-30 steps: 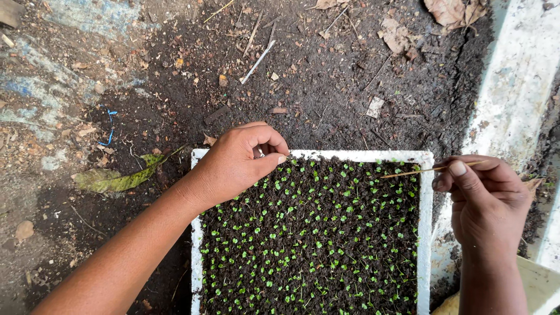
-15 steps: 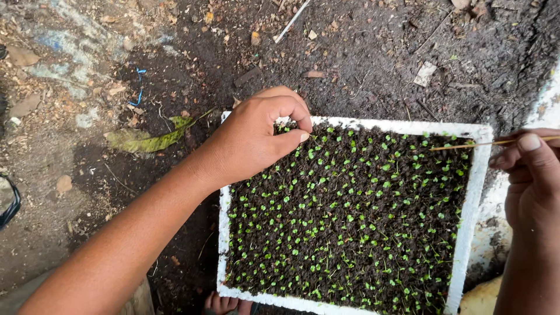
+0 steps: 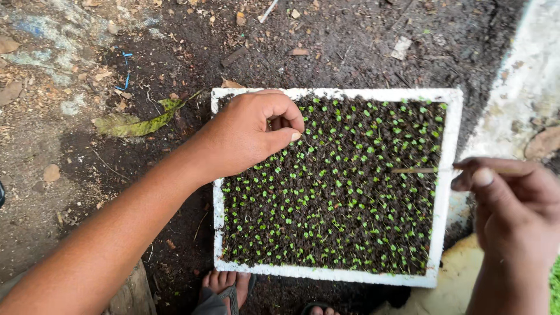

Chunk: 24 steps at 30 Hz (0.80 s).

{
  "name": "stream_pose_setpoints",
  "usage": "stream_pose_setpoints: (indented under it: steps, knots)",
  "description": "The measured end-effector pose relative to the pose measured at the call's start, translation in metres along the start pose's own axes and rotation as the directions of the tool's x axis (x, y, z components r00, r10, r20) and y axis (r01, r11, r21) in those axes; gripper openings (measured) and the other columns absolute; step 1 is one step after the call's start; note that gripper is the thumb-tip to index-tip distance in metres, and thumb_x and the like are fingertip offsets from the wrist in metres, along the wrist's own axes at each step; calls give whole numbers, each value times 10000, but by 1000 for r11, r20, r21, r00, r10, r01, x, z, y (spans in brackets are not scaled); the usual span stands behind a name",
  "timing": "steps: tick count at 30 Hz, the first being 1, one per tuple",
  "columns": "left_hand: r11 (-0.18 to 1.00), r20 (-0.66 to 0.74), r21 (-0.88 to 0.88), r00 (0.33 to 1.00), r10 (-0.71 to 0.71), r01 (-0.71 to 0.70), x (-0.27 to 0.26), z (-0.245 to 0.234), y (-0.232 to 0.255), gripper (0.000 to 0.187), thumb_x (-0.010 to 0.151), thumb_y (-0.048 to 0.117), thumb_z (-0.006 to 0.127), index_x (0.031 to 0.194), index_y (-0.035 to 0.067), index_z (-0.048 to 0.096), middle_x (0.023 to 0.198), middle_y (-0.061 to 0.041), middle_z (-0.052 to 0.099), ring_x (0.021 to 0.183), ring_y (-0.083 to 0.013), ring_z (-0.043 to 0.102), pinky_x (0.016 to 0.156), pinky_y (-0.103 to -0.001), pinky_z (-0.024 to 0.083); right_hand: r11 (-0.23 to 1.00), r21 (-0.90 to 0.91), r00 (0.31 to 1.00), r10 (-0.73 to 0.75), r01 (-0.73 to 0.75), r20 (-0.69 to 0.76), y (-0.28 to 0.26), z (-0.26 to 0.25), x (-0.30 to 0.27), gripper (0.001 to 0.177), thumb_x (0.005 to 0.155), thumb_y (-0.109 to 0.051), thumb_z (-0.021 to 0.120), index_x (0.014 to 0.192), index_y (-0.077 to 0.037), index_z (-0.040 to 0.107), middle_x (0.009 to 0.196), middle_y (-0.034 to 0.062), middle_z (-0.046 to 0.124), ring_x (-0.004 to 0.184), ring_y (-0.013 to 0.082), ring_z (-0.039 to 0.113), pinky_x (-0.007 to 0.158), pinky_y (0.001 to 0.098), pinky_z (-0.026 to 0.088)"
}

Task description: The person uses a thin stick and their fingers to pick individual seedlings from a dense tray and transplant them into a second tray containing soil.

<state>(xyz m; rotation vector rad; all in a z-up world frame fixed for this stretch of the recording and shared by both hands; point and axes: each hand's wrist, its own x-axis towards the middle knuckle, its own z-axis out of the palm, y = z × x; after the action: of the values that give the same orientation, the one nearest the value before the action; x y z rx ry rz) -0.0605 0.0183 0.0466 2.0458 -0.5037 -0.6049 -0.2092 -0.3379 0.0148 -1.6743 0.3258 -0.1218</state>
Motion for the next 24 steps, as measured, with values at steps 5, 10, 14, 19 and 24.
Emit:
stream_pose_setpoints:
  steps: [5,10,14,19,24]
  knots:
    - [999,81,31,996,28,-31,0,21,18,94,853,73,657,856,147,716,850,19,671,733,-102,598,674,-280,487,963,265,993,78,-51,-93,22,-13,-71,192,983,-26,644,1161,45,648,1072,218,691,798,213,684,817,265,644]
    - [1000,134,13,991,27,-29,-9,46,23,127,809,64,650,828,167,722,805,37,660,674,-87,580,628,-281,467,946,282,969,204,-158,-141,25,-11,-109,182,989,-16,634,1158,51,649,1026,217,701,700,162,653,723,217,588]
    - [995,197,92,980,9,-28,-21,59,28,91,826,116,678,843,191,726,695,70,606,615,-100,533,602,-319,427,972,210,981,133,-102,-140,28,-14,-127,124,998,-46,636,1098,26,654,887,138,662,749,167,637,770,225,547]
    - [978,334,97,920,-206,184,-37,68,41,79,909,144,676,930,177,745,672,55,625,561,-93,484,552,-313,382,974,172,977,173,-150,-124,27,-17,-136,161,1008,-49,621,1131,47,660,907,191,677,717,169,654,715,196,499]
    - [996,294,84,955,-41,17,-43,76,25,88,831,129,661,836,192,721,602,81,565,527,-89,462,529,-319,371,942,269,958,247,-202,-145,36,-15,-142,192,998,-16,620,1177,46,653,1084,222,698,742,212,679,748,237,620]
